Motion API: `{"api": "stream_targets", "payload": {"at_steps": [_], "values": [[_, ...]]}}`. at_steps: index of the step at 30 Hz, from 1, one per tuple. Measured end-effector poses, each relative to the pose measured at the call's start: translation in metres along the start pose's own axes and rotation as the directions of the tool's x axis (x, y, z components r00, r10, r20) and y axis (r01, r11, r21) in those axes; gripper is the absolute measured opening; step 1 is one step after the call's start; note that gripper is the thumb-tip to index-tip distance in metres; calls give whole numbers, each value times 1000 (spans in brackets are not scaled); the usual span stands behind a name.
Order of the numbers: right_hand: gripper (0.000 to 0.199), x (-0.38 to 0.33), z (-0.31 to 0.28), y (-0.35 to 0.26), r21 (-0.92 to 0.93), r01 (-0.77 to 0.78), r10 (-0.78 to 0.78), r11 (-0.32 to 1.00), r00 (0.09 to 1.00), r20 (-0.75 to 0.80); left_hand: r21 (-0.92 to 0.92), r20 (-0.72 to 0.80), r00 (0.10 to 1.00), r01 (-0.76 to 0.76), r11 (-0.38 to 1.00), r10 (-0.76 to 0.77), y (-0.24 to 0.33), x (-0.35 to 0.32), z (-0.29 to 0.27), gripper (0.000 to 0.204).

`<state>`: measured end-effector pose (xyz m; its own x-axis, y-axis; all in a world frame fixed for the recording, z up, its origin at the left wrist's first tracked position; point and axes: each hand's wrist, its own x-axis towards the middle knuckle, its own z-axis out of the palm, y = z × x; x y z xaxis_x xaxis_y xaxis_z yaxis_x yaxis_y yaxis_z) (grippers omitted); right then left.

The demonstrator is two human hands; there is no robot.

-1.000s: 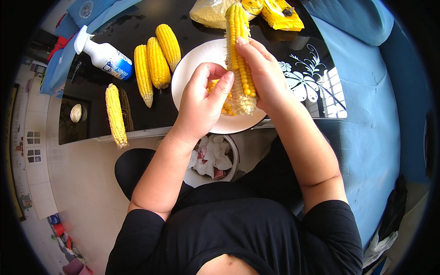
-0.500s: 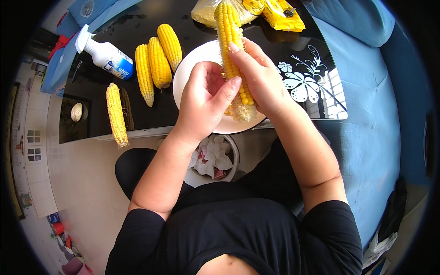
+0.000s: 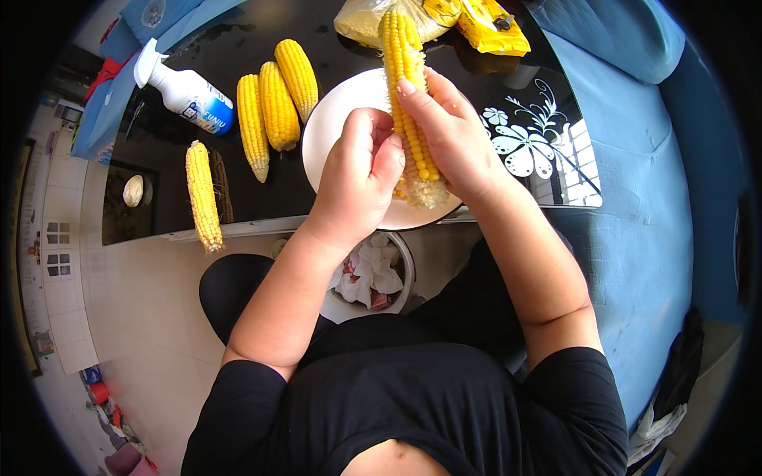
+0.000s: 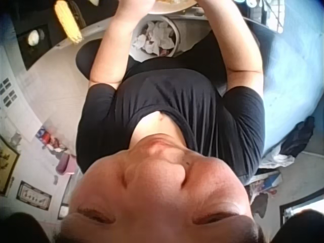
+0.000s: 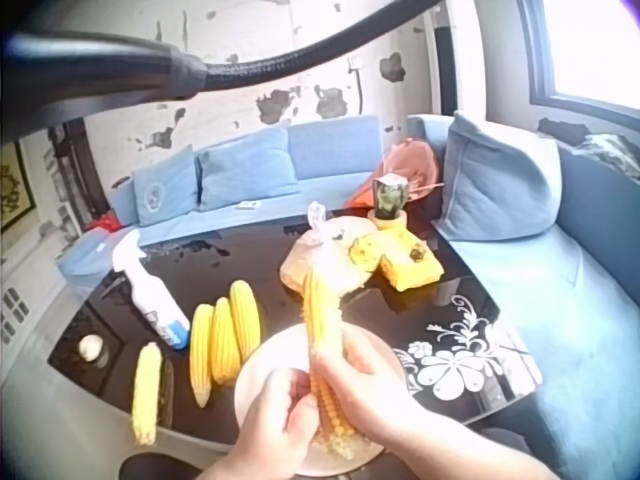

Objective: The person sits on the floor and removes corn kernels from a cob by hand, placing the kernels into a white bowl. Several other corn cobs are visible on the table nearby.

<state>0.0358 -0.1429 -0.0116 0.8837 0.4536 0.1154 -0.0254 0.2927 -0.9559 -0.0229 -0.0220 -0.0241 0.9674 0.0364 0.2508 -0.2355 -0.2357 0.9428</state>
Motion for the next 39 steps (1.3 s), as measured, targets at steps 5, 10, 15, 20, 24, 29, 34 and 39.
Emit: {"api": "stream_targets", "payload": {"at_steps": [5,10,15,20,24,29,34,39], "values": [[50,-1,2,-3,42,-22,22,999,1000,-2,-55,-6,999,-32,998,32,2,1,0,16],[48,-1,3,-5,77,-43,41,996,999,26,-57,-9,999,-44,997,44,2,0,1,14],[44,-3,-1,-10,182,-153,146,971,988,50,-118,-17,1000,11,993,-13,3,1,-2,11],[42,-3,4,-8,187,-102,100,977,995,22,-219,36,997,76,973,-70,11,0,-7,12],[44,-3,6,-6,66,-37,36,997,999,14,-225,13,999,50,973,-49,6,1,-3,14],[45,-3,5,-8,51,-64,63,997,998,24,-181,0,999,47,982,-48,2,0,-3,13],[42,-4,3,-10,156,-123,113,980,991,71,-296,26,993,120,947,-117,7,1,-7,15],[41,-5,6,-9,85,-51,46,995,998,52,-258,10,999,50,965,-49,5,1,-2,17]]}}
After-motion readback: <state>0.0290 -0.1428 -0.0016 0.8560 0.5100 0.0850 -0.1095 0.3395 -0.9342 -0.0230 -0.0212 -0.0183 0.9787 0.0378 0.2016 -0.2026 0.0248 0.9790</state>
